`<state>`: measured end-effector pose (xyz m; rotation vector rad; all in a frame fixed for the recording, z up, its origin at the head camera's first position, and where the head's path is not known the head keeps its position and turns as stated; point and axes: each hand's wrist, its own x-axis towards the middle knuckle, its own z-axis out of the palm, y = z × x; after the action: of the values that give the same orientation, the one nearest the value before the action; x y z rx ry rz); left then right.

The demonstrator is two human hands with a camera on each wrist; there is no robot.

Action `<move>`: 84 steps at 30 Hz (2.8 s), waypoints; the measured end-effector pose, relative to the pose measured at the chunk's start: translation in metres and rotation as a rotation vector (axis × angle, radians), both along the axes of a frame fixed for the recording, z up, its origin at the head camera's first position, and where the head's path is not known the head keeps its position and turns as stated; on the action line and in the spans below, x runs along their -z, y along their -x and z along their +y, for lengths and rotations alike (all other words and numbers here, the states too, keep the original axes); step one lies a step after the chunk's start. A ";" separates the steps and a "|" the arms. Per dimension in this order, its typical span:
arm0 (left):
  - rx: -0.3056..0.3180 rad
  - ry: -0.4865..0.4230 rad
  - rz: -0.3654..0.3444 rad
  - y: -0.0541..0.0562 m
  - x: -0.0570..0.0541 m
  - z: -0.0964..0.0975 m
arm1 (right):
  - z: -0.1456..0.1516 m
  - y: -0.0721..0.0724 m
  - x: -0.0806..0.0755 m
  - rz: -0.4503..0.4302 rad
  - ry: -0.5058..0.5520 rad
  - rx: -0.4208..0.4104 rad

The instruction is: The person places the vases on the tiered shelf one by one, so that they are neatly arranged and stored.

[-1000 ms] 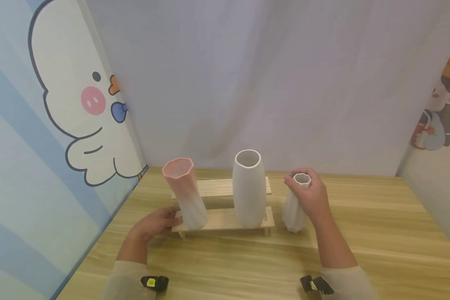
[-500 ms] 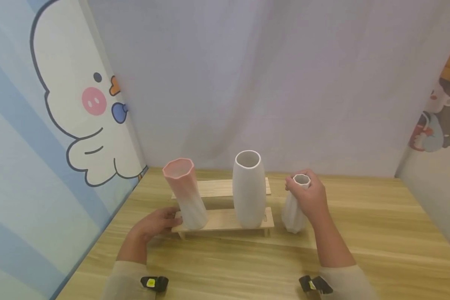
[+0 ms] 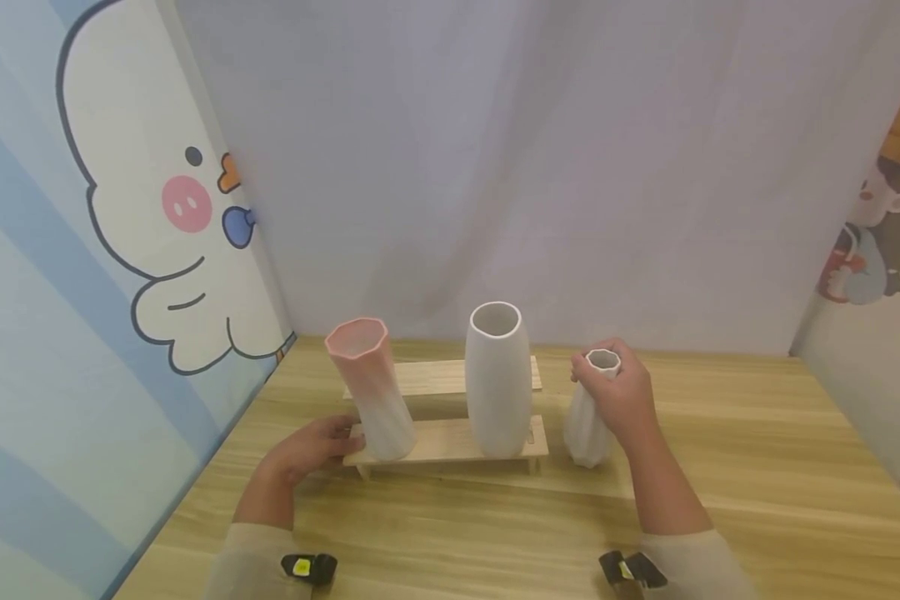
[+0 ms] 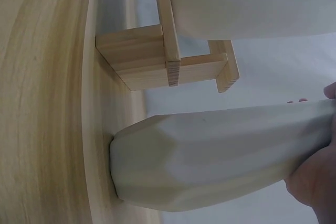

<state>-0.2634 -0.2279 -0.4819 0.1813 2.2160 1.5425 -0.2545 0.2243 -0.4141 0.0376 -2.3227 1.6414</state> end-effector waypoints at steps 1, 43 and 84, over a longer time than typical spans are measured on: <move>-0.006 0.000 -0.002 0.000 0.000 0.000 | 0.000 0.000 0.000 0.002 -0.002 -0.001; -0.014 -0.002 -0.004 0.004 0.005 0.001 | 0.005 0.002 -0.031 0.001 -0.058 0.007; 0.014 0.000 0.015 0.001 0.000 0.001 | 0.000 0.014 -0.091 0.078 0.010 -0.058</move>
<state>-0.2643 -0.2264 -0.4816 0.2085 2.2218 1.5392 -0.2682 0.2240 -0.3236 0.1655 -2.2753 1.6479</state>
